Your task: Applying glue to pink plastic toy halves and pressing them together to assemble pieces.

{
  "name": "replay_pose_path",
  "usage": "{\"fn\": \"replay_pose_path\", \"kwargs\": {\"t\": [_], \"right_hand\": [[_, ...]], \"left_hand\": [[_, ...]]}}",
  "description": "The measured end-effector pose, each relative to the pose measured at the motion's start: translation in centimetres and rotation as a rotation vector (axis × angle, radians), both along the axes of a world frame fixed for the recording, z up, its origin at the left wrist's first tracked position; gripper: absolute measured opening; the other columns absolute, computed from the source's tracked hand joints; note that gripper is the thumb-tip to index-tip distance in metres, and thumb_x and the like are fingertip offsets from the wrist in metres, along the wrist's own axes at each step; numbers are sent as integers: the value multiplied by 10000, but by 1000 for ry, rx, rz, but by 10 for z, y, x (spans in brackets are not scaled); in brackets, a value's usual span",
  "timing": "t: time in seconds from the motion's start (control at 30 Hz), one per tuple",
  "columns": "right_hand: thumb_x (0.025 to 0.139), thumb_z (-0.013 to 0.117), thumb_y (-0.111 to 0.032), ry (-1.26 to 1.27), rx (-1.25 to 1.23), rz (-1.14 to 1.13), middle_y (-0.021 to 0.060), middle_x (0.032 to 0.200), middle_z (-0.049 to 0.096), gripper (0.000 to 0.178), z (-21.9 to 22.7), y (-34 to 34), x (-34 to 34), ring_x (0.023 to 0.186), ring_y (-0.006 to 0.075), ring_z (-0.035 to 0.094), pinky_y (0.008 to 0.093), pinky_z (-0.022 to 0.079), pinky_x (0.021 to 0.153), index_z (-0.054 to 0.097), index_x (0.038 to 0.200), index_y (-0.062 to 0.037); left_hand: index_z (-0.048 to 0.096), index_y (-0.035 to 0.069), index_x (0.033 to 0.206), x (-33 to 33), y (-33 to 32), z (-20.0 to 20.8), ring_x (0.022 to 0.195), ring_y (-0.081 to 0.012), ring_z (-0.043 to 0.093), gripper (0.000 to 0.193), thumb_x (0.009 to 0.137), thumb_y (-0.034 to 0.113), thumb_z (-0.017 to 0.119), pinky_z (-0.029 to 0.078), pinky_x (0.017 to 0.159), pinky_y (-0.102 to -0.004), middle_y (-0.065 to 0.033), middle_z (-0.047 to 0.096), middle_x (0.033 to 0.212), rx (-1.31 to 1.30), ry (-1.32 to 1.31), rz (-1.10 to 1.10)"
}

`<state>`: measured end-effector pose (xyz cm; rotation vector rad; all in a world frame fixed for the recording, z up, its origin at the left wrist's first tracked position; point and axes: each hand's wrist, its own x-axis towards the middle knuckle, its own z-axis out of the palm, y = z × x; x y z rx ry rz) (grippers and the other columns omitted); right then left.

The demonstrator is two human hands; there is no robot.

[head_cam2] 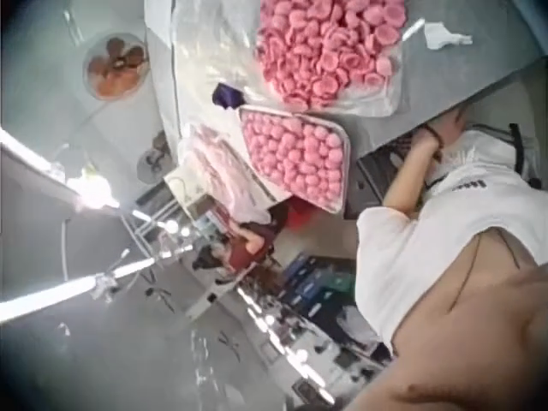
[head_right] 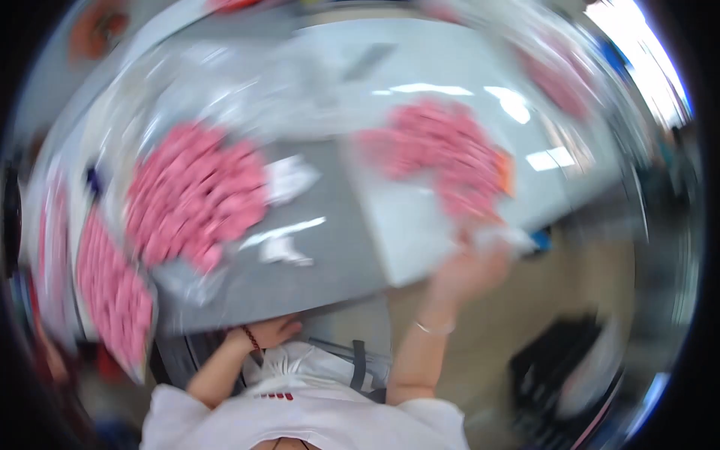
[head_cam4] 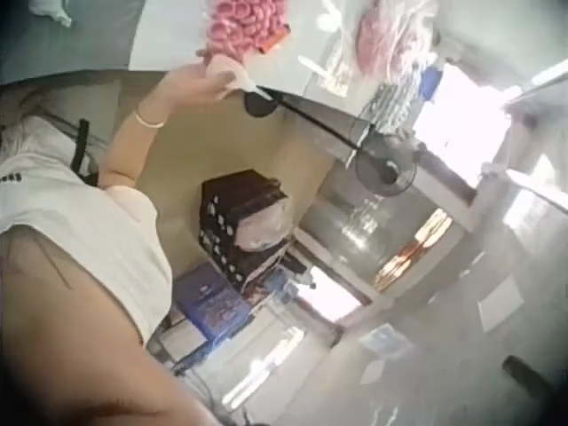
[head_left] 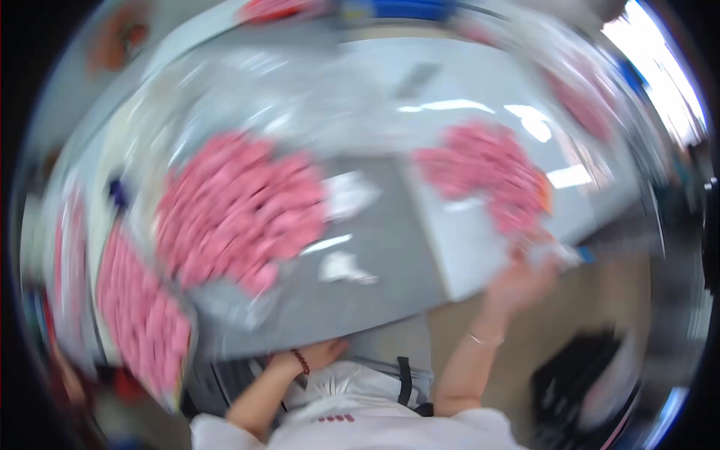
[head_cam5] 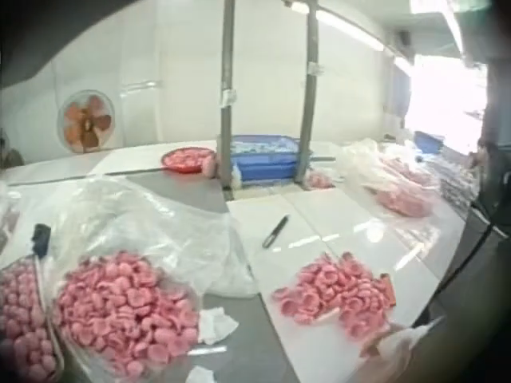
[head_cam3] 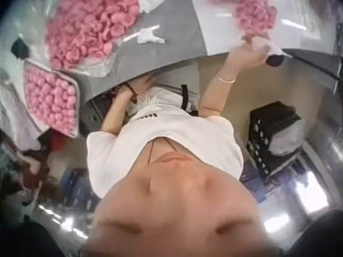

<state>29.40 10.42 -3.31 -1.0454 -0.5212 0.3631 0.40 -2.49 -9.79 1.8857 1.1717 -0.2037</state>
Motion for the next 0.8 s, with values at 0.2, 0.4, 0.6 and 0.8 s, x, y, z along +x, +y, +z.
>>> {"fn": "replay_pose_path", "kwargs": {"t": [0.2, 0.4, 0.6, 0.8], "right_hand": [[852, 432, -419, -183, -19, 241, 105, 823, 535, 531, 37, -16, -40, 653, 132, 491, 194, 362, 519, 441, 1099, 50], [832, 433, -490, -194, -6, 523, 66, 685, 500, 621, 32, -35, -65, 551, 114, 421, 201, 293, 467, 397, 1122, 58], [827, 428, -505, -331, -51, 648, 50, 589, 480, 580, 22, -62, -56, 490, 111, 410, 204, 272, 420, 429, 1070, 22], [801, 409, -580, -172, -103, 913, 56, 542, 484, 610, 32, -67, -78, 432, 130, 409, 225, 300, 381, 444, 1013, -8]], "left_hand": [[470, -26, 1129, -37, -28, 114, 1015, -308, 494, 383, 838, 219, 513, 387, 861, -372, -172, 525, 1096, 5, -932, 63], [586, 32, 749, -58, 20, 141, 642, -202, 581, 101, 674, 32, 653, 457, 562, -260, -62, 580, 740, 1073, 76, 848], [563, 14, 795, -63, 30, 112, 607, -158, 558, 130, 684, -11, 626, 445, 547, -231, -75, 555, 739, 886, -141, 897], [541, -23, 768, -43, 16, 114, 607, -132, 538, 91, 720, -100, 527, 432, 528, -214, -104, 533, 851, 930, -765, 1185]]}}
